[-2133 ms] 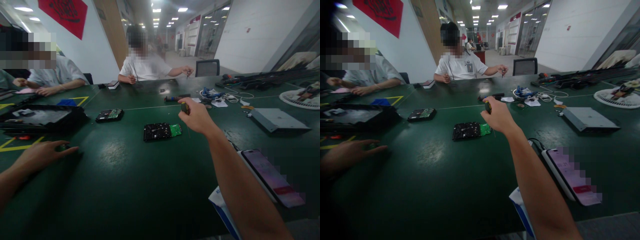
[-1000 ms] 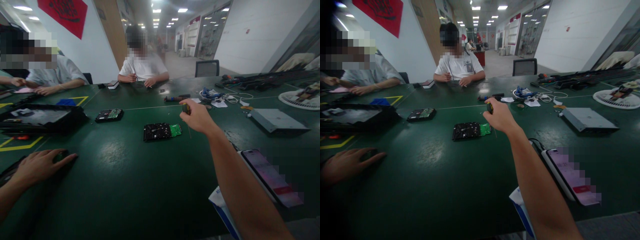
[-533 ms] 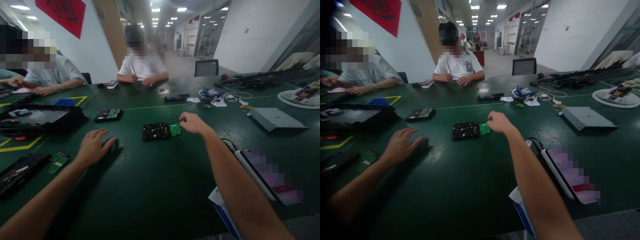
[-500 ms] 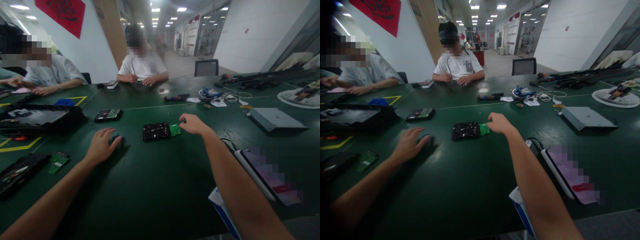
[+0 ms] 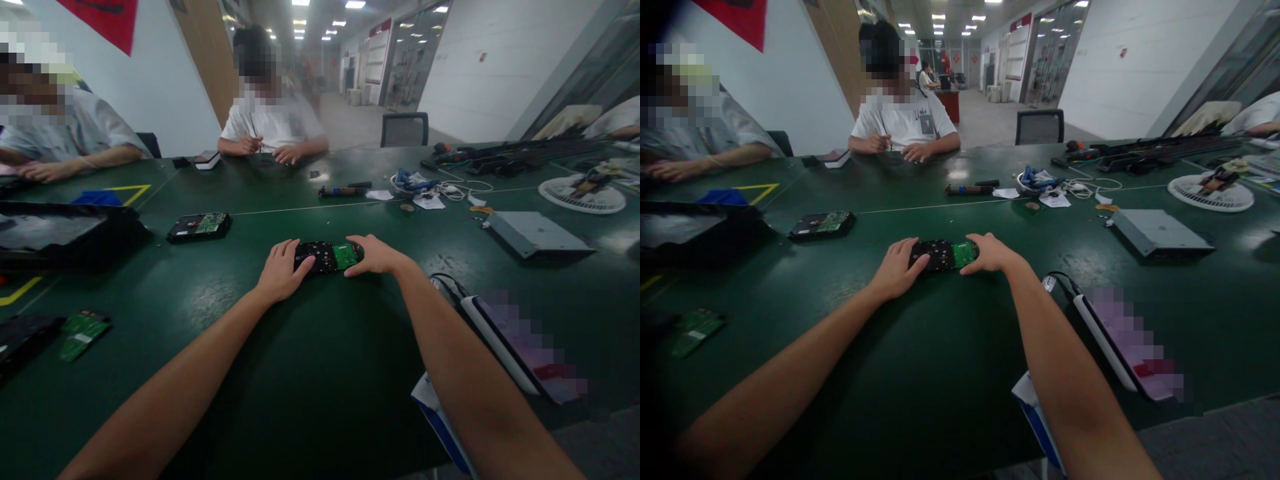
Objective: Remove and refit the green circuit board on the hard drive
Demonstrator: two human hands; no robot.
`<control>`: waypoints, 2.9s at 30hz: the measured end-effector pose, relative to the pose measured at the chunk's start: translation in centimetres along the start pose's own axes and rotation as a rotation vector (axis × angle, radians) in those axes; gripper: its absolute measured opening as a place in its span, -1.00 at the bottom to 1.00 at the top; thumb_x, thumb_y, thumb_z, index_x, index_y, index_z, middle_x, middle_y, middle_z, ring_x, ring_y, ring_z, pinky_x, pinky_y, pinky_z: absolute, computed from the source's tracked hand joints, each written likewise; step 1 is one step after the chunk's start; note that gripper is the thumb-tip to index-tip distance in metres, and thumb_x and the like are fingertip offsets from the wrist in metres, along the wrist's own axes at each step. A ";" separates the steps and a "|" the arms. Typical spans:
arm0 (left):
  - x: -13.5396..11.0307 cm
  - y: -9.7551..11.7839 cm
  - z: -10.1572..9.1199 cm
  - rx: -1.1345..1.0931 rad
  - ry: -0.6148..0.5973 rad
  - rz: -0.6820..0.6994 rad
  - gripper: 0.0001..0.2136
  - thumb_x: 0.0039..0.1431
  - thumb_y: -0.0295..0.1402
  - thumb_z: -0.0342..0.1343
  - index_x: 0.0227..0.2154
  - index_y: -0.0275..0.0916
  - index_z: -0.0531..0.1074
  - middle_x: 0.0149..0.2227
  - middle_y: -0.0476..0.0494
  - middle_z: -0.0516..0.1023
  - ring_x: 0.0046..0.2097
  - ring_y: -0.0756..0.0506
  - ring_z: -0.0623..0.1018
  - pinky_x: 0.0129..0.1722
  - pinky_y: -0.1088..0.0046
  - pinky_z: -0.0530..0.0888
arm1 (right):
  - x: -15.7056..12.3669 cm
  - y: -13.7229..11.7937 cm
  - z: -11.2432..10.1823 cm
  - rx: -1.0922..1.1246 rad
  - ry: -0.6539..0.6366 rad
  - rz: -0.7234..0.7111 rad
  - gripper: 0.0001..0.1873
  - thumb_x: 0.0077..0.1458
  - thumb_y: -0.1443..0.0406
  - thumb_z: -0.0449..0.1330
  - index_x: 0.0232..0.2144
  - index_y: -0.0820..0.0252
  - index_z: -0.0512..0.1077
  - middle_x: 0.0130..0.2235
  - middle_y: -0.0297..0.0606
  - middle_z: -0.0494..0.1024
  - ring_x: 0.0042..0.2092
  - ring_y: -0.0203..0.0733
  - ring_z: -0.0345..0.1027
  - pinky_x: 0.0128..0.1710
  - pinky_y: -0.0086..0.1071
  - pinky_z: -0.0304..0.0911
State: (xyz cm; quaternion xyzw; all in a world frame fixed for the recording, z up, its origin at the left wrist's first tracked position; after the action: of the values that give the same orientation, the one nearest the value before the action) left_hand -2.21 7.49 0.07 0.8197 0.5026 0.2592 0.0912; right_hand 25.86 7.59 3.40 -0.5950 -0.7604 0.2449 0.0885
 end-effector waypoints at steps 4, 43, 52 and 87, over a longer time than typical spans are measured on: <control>-0.1 0.0 -0.2 0.055 -0.009 0.029 -0.34 0.42 0.13 -0.13 0.32 -0.31 0.27 0.29 -0.43 0.37 0.35 -0.38 0.30 0.36 -0.06 0.28 | 0.1 0.4 0.0 0.003 0.011 -0.009 0.19 -0.23 -0.11 0.52 0.38 0.13 0.26 0.20 0.05 0.38 0.18 0.22 0.36 0.22 0.00 0.28; -0.2 -0.5 -0.9 0.052 -0.072 0.106 -0.48 0.47 -0.01 -0.16 0.25 -0.26 0.35 0.25 -0.33 0.41 0.31 -0.34 0.35 0.32 -0.03 0.35 | -2.5 -0.9 -4.3 -0.030 0.016 -0.006 -0.09 -0.15 0.12 0.45 0.24 0.27 0.37 0.12 0.04 0.55 0.07 0.21 0.48 0.07 -0.04 0.39; -0.2 -0.5 -1.0 0.047 -0.085 0.095 -0.47 0.47 -0.01 -0.16 0.27 -0.27 0.33 0.27 -0.34 0.40 0.32 -0.34 0.34 0.32 -0.04 0.35 | -2.1 -2.8 -3.9 -0.095 0.033 -0.119 -0.06 -0.09 0.13 0.44 0.32 0.32 0.33 0.29 0.10 0.44 0.25 0.30 0.36 0.27 0.06 0.26; -0.2 -0.5 -0.9 0.061 -0.066 0.113 -0.48 0.49 -0.04 -0.15 0.26 -0.31 0.34 0.26 -0.35 0.41 0.31 -0.32 0.35 0.33 0.00 0.34 | -1.3 2.3 -5.4 -0.207 0.432 0.041 -0.63 0.14 0.32 0.21 0.00 0.21 0.59 -0.02 -0.04 0.66 0.01 0.13 0.51 0.08 -0.05 0.34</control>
State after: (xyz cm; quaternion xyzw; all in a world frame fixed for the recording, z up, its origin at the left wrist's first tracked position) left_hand -3.11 7.47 0.57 0.8571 0.4601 0.2215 0.0678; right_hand 30.46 8.19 7.16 -0.6549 -0.7325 0.0343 0.1826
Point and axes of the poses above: each hand's wrist, its own x-axis towards the middle knuckle, its own z-axis out of the palm, y = z × x, the point moved 3 cm from there along x, towards the middle knuckle
